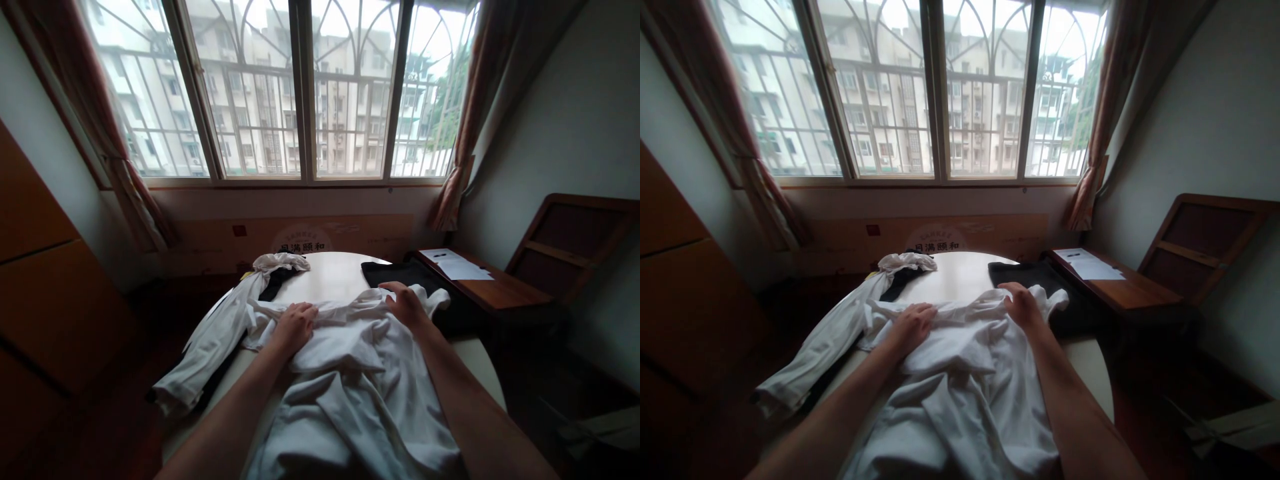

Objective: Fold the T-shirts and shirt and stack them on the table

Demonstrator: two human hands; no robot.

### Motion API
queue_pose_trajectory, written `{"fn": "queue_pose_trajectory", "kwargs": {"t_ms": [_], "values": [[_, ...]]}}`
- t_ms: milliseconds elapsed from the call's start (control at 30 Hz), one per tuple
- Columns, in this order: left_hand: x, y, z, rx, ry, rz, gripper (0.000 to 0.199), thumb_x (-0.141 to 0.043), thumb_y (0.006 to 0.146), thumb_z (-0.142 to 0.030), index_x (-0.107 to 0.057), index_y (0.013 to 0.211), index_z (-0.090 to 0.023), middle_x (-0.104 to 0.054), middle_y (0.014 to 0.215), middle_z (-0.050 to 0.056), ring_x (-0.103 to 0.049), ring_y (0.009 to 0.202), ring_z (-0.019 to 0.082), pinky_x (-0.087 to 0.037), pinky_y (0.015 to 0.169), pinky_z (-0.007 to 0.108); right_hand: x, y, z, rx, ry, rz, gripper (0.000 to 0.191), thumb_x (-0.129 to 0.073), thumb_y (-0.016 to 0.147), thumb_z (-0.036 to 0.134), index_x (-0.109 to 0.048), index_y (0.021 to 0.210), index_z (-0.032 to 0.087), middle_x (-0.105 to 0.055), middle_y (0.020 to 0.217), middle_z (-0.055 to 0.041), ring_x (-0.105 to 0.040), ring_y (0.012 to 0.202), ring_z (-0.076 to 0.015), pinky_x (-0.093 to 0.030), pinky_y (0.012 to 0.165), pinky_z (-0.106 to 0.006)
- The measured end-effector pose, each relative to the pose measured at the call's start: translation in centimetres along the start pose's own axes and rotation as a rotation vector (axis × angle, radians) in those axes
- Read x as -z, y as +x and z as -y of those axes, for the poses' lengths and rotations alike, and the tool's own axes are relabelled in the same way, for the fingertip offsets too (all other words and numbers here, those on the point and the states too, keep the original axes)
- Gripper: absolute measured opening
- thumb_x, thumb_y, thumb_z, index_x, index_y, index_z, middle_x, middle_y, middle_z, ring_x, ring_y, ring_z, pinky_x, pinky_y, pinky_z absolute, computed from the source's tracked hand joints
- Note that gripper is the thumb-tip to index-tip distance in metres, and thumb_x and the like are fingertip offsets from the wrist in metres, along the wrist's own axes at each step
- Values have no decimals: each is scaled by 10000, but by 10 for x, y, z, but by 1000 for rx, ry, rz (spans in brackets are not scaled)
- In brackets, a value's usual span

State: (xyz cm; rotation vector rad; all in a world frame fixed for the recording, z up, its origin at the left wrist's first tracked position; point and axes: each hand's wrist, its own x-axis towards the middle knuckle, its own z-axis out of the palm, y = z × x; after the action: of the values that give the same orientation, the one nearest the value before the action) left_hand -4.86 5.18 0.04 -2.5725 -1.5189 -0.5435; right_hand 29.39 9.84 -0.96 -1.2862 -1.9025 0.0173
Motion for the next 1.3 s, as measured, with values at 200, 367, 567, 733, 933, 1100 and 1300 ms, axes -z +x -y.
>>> {"fn": "queue_pose_trajectory", "kwargs": {"t_ms": [200,367,567,733,933,1100,1300], "values": [[1,2,3,118,-1,-33,294,-556,897,-129,-684,1156,-183,-724,1109,103,-633,1058,247,-432,998,372,-11,-7,-17,-270,-225,36,560,-481,838,178,-560,1390,137,-619,1352,-149,-542,1273,-282,-355,1122,-442],[4,1,2,199,28,-57,223,-529,919,-137,-716,1033,-184,-729,1010,98,-637,996,245,-442,962,370,-19,-11,-16,-389,-325,102,528,-427,946,281,-502,1454,159,-554,1443,-138,-432,1368,-365,-294,1128,-514],[5,3,-14,75,31,-80,268,-507,908,-134,-688,1098,-191,-709,1069,94,-618,1033,238,-449,965,362,-25,-13,-5,-431,-383,209,527,-395,986,335,-447,1495,205,-534,1463,-137,-354,1419,-388,-213,1139,-579],[3,22,-32,105,1,71,330,-599,874,-234,-665,1193,-189,-700,1111,110,-617,1070,250,-457,956,361,-23,-16,9,-453,-418,218,571,-425,972,339,-412,1510,146,-482,1502,-170,-354,1417,-369,-211,1143,-542],[12,56,-33,210,-45,115,208,-535,891,-198,-740,927,-196,-746,967,99,-677,947,236,-473,846,330,-9,4,21,-458,-488,331,586,-501,935,334,-419,1488,161,-591,1329,-211,-544,1205,-350,-345,1007,-505],[33,84,-15,298,-97,39,266,-466,957,-258,-698,1062,-179,-748,1030,115,-684,956,227,-467,812,300,0,36,3,-396,-458,448,548,-540,914,361,-506,1412,136,-603,1296,-219,-555,1198,-365,-392,969,-490],[49,106,5,259,-174,32,239,-484,941,-242,-676,1073,-188,-735,1078,113,-669,999,224,-456,859,281,0,53,-21,-395,-337,529,207,-634,832,274,-726,988,174,-700,1111,-149,-638,1020,-312,-458,834,-392]]}}
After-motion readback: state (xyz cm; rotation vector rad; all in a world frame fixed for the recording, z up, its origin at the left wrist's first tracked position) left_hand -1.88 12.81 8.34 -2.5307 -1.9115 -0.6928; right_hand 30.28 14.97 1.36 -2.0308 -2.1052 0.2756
